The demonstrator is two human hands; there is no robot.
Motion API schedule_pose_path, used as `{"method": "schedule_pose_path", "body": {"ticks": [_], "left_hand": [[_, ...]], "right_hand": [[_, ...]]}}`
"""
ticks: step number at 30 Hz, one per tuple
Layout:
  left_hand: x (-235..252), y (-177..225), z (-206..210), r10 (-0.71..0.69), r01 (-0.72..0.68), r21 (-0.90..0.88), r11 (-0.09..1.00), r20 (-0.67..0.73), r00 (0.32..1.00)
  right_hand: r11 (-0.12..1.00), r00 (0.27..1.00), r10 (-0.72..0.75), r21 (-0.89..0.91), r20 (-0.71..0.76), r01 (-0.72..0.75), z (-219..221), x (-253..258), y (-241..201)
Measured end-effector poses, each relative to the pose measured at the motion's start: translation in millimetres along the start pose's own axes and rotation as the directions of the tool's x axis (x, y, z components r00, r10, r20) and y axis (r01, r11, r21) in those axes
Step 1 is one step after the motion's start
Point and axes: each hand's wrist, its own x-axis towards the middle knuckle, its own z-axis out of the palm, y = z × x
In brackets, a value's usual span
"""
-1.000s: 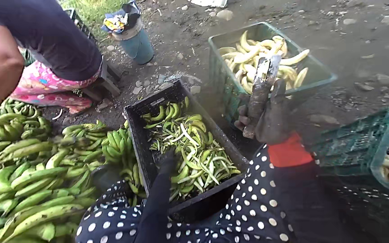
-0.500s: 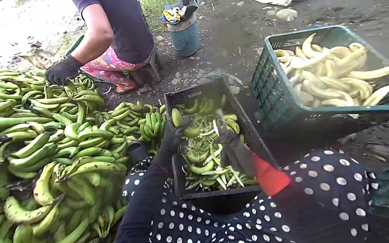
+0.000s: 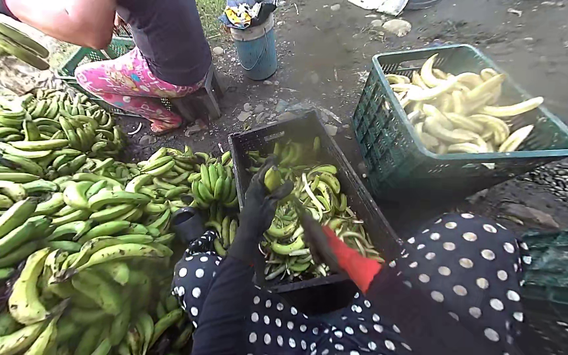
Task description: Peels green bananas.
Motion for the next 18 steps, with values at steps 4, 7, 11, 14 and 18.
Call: {"method": "schedule_pose_path", "body": {"ticks": [4,7,11,14,18], "left_hand": [[8.8,12.6,-6.9,-0.030,0.014,-0.245,0.969,-0.063,0.998],[11.6,3.2,-7.6,-0.021,0.008,-0.327,0.945,-0.037,0.999],[13.5,-2.9,2.8,0.042,-0.055,-0.327,0.943,-0.047,0.998],[5.9,-6.6,3.7,-0.025,0.006,-0.250,0.968,-0.073,0.997],[0.6,-3.7,-0.1,-0.095,0.077,-0.176,0.981,-0.096,0.991]], "right_hand": [[0.985,0.998,0.059,0.163,-0.001,-0.058,4.6,7.7,4.0],[0.968,0.960,-0.244,0.021,-0.136,0.249,-8.2,13.7,-24.2],[0.845,0.911,-0.408,-0.404,-0.063,0.351,-22.7,24.8,-44.6],[0.675,0.966,-0.257,-0.707,0.042,0.210,-20.5,18.7,-58.1],[0.598,0.949,-0.312,-0.784,-0.034,0.169,-15.6,0.3,-56.2]]}}
